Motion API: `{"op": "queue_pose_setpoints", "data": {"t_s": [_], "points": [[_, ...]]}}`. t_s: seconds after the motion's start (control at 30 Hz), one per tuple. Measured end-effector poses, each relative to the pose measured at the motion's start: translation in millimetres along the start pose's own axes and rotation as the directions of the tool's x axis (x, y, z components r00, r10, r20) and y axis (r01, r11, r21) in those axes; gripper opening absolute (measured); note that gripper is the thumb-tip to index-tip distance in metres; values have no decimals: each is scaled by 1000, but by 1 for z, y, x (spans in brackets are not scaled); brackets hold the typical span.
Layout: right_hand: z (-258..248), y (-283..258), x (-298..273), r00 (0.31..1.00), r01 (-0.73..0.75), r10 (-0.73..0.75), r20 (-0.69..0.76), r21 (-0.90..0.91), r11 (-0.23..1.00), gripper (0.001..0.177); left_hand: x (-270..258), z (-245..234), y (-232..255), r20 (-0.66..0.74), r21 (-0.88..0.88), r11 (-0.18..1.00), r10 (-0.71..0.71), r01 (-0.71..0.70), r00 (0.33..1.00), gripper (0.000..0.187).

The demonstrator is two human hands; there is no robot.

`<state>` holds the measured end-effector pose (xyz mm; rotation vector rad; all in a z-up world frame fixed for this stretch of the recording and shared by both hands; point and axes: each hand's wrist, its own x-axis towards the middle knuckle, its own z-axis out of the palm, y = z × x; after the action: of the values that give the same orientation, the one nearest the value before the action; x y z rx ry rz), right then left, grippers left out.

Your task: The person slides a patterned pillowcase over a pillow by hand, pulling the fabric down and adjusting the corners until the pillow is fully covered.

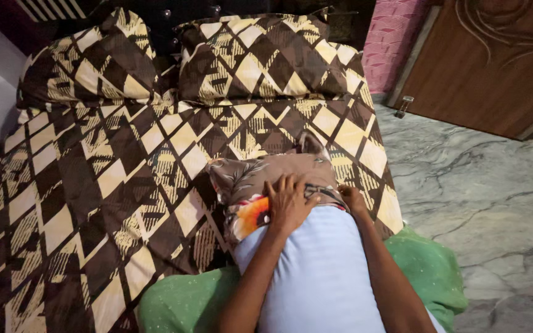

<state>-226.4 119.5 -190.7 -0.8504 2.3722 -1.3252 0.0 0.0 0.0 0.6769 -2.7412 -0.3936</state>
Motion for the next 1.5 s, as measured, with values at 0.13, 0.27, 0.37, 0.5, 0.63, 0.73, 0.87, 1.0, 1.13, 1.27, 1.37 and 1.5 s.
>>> {"op": "queue_pose_setpoints", "data": {"t_s": [0.13,0.27,0.37,0.5,0.63,0.73,0.87,1.0,1.13,1.27,1.37,1.5], "points": [[-18,-6,2,936,32,62,346,-260,965,23,-24,0,-18,-157,-37,999,16,-22,988,56],[3,-25,1,990,48,11,138,-414,909,21,-43,-6,-31,-241,-92,996,-17,-6,970,55],[13,-28,2,997,-30,26,-71,-66,997,26,-43,-8,-26,-256,-91,996,-17,-7,966,55],[18,-11,8,955,268,-236,-180,177,947,31,-42,-11,-22,-254,-103,995,-17,-10,967,54],[24,-5,13,999,-16,23,-28,247,969,18,-43,-15,-20,-252,-106,994,-17,-10,968,55],[22,-16,8,998,66,-53,-46,351,934,21,-43,-15,-20,-251,-105,994,-17,-10,968,55],[5,-61,-2,992,129,-127,-26,109,986,22,-44,-13,-21,-247,-100,995,-17,-8,969,53],[-17,-108,-29,970,197,-200,-139,-37,980,13,-44,-16,-21,-238,-116,993,-31,3,971,53],[-14,-108,-27,890,358,-321,-323,60,932,17,-45,-17,-21,-245,-118,993,-33,4,969,52],[2,-71,-13,988,147,-116,-105,374,916,26,-44,-16,-20,-244,-122,993,-36,6,969,52],[10,-50,-3,997,-24,-1,71,344,939,28,-44,-16,-20,-252,-112,994,-18,-11,967,52],[13,-58,3,984,-135,117,135,136,981,39,-48,-17,-20,-275,-123,992,-19,-16,961,53]]}}
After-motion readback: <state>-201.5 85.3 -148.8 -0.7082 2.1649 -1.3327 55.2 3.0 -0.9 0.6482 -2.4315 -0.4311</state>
